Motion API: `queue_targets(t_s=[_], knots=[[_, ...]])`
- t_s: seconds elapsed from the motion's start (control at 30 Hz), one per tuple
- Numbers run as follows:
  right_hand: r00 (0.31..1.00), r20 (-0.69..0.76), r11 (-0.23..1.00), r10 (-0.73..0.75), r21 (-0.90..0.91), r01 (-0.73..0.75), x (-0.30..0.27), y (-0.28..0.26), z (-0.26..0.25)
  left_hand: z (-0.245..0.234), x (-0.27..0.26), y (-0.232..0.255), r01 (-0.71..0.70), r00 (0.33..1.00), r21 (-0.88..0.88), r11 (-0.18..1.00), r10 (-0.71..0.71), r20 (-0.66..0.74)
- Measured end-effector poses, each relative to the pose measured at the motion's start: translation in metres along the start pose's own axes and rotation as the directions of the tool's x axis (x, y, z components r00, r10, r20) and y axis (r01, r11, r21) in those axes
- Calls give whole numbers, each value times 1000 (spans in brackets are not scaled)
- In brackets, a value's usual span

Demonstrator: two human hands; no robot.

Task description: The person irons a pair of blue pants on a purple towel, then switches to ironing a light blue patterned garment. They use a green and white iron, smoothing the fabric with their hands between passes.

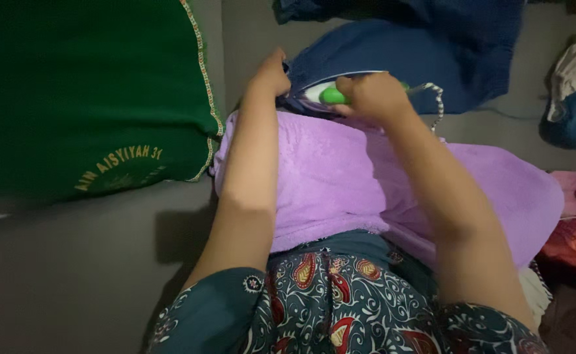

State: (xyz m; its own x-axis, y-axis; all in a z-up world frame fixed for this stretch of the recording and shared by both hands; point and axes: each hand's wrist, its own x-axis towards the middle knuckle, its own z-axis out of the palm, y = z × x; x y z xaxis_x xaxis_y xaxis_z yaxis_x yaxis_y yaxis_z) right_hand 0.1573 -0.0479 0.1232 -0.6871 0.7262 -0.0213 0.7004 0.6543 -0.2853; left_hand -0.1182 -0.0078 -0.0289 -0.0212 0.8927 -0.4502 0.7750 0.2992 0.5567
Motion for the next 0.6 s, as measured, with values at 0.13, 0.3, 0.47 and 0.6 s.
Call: queue_targets(t_s=[0.13,0.3,0.47,0.6], knots=[[992,77,994,101,-56,-97,4,6,-2,8,5,-3,-6,998,38,999,8,-61],[998,61,997,13,-79,-8,0,11,3,7,-4,20,216,973,-8,976,-216,-81],[990,87,993,114,-19,-113,-9,4,-2,5,-1,4,-59,994,43,997,63,-92],[989,16,988,150,23,-150,0,-11,3,-1,-3,11,71,997,29,997,-71,9]])
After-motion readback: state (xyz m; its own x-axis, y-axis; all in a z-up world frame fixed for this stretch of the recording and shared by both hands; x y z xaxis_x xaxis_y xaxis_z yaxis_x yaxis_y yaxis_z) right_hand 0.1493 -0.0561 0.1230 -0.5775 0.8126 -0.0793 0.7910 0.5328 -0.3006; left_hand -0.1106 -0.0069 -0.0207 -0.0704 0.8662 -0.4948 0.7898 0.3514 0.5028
